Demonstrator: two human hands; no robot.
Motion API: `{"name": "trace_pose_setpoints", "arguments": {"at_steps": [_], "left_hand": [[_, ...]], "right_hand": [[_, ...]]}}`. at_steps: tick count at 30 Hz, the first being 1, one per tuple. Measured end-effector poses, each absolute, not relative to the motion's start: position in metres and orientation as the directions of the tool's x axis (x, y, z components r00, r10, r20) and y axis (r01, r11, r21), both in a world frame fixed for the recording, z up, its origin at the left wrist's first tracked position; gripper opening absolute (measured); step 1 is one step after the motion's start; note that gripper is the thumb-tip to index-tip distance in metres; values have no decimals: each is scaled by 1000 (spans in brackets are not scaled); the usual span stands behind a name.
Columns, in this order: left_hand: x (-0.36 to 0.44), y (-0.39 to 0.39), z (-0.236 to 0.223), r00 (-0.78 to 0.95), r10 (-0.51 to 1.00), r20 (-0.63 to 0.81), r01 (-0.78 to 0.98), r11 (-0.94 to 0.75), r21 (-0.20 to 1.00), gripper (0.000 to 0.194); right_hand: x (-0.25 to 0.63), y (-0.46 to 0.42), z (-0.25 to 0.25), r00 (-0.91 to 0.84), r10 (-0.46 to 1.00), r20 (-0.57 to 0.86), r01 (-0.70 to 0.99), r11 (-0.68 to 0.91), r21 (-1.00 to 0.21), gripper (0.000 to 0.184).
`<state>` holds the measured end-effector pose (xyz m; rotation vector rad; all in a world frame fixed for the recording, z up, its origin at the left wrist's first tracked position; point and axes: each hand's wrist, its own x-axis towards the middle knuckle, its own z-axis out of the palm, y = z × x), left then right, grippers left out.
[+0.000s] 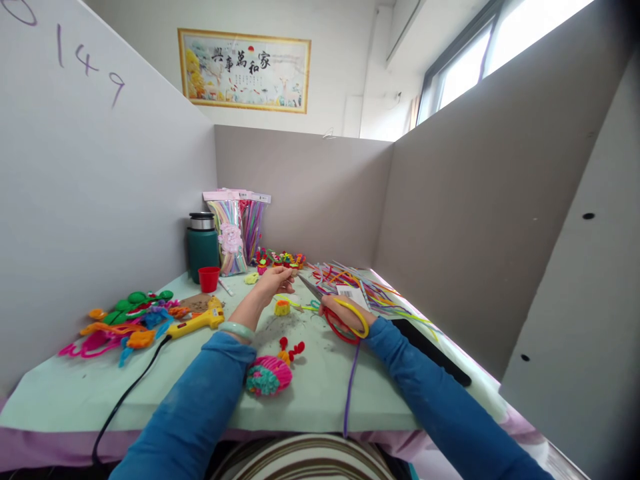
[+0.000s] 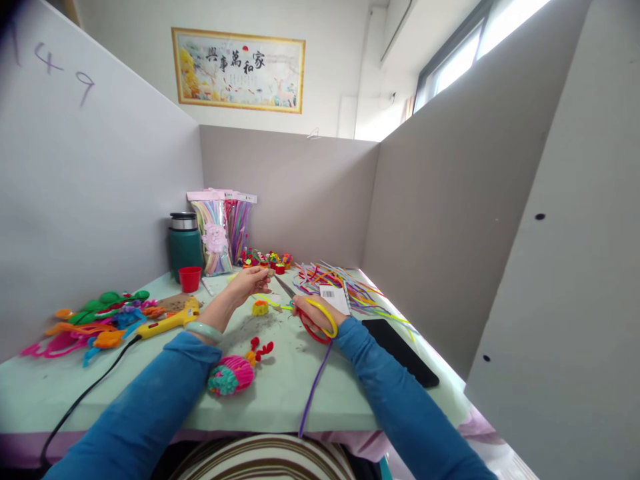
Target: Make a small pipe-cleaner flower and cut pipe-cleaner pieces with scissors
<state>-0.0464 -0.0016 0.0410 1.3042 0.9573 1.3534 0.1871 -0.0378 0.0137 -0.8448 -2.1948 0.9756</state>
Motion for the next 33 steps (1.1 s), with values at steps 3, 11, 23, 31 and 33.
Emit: {"name": "trace_pose_setpoints", "arguments": {"at_steps": [3, 11, 23, 31, 33], "left_hand": [[-46, -3, 42, 69, 972, 224, -126, -214, 969, 19], [-46, -2, 41, 55, 968, 245, -65, -242, 968, 26], [-46, -1, 39, 93, 967, 236, -41, -233, 972, 30], [-49, 1, 38, 144, 960, 238, -39, -235, 971, 30], [-49, 1, 38, 150, 961, 234, -47, -229, 972, 30]], "right_hand": [[187, -37, 14, -630, 738, 242, 297, 517, -803, 60], [186, -31, 9, -632, 764, 131, 266, 372, -889, 65], [187, -36, 12, -619, 768, 166, 273, 409, -871, 62], [188, -39, 17, -624, 752, 213, 300, 482, -823, 57], [188, -39, 18, -627, 750, 211, 307, 486, -818, 57]]}}
